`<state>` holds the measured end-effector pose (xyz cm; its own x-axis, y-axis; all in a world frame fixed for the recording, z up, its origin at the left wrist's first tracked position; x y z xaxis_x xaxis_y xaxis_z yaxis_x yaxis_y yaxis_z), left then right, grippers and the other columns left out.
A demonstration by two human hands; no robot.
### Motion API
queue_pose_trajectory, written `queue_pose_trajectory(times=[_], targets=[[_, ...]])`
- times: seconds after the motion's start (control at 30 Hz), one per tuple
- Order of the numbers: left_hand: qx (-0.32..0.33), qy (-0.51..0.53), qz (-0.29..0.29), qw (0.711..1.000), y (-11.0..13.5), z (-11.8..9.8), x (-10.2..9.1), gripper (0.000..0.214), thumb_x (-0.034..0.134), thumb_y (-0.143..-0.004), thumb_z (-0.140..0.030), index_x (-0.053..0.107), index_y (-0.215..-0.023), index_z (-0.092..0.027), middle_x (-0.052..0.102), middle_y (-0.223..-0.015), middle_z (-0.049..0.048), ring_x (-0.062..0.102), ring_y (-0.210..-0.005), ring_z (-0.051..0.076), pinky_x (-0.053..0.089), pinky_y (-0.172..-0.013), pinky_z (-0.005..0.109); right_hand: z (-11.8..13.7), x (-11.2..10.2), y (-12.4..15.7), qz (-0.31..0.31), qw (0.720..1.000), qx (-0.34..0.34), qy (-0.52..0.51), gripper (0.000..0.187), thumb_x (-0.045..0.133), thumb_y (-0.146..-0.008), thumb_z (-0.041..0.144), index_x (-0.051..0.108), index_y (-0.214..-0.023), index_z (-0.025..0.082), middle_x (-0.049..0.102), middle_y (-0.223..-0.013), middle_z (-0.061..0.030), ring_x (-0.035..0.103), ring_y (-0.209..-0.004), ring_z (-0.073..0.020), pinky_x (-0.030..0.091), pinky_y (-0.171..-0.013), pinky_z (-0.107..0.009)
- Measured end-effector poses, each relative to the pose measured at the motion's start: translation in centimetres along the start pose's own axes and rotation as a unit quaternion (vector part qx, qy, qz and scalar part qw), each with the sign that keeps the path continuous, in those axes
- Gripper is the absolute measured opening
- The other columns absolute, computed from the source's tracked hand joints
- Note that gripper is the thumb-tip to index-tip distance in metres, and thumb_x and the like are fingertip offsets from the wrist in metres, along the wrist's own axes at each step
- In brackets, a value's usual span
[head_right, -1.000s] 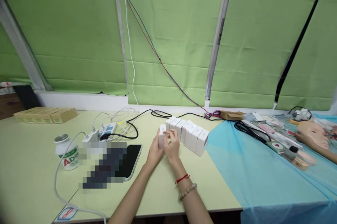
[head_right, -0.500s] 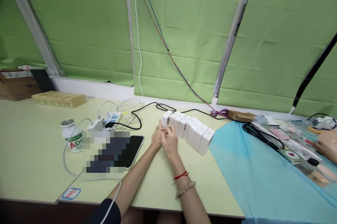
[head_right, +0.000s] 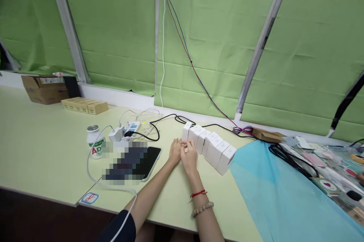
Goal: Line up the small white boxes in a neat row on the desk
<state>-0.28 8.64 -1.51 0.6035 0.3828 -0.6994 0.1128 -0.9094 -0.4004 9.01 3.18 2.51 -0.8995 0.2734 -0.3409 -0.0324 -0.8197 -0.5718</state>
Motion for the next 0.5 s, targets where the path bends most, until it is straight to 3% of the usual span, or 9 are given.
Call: queue_pose_trajectory(times=[0.13, 0.27, 0.4, 0.5], targets=[[0.026, 0.074, -0.048, 0.996, 1.0, -0.6, -1.1, 0.05, 0.04, -0.082, -0.022, 0.035, -0.132, -0.017, 0.045, -0.128, 0.0132, 0.051, -0.111, 0.021, 0.041, -0.093, 0.036, -0.5, -0.4, -0.2, -0.043, 0.999, 0.023, -0.015, 0.024, 0.043, -0.077, 0.028, 0.062, -0.086, 0.017, 0.057, -0.091, -0.0058, 0.055, -0.074, -0.0142, 0.043, -0.054, -0.023], [0.104, 0.103, -0.002, 0.989, 2.0, -1.6, -1.5, 0.057, 0.042, -0.081, -0.024, 0.027, -0.136, -0.019, 0.041, -0.135, 0.0116, 0.042, -0.122, 0.021, 0.034, -0.101, 0.039, -0.3, -0.5, -0.2, -0.048, 0.998, 0.025, 0.01, 0.026, 0.042, -0.075, 0.026, 0.062, -0.088, 0.018, 0.057, -0.09, -0.0046, 0.055, -0.072, -0.0137, 0.041, -0.054, -0.023], [0.069, 0.106, -0.005, 0.992, 2.1, -1.3, -1.7, 0.065, 0.04, -0.083, -0.031, 0.015, -0.141, -0.016, 0.027, -0.144, 0.0133, 0.028, -0.132, 0.022, 0.027, -0.106, 0.041, -0.2, -0.8, -0.1, -0.066, 0.997, 0.032, 0.027, 0.028, 0.041, -0.075, 0.025, 0.061, -0.092, 0.017, 0.057, -0.092, -0.0051, 0.054, -0.074, -0.0146, 0.04, -0.055, -0.024], [0.015, 0.118, 0.065, 0.991, 1.7, -0.6, -1.0, 0.076, 0.045, -0.079, -0.037, 0.01, -0.142, -0.01, 0.024, -0.145, 0.0172, 0.028, -0.133, 0.025, 0.027, -0.106, 0.04, -0.2, -1.0, -0.2, -0.089, 0.995, 0.05, 0.021, 0.028, 0.041, -0.074, 0.023, 0.06, -0.094, 0.018, 0.056, -0.093, -0.0053, 0.054, -0.075, -0.0152, 0.042, -0.057, -0.024]])
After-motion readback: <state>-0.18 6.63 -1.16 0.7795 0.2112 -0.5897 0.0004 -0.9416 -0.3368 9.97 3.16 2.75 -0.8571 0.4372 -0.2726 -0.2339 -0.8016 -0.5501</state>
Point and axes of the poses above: each hand's wrist, its own y-axis away from the middle knuckle, its own x-axis out of the palm, z = x × y, the point moved 3 cm from there along -y, towards the middle knuckle
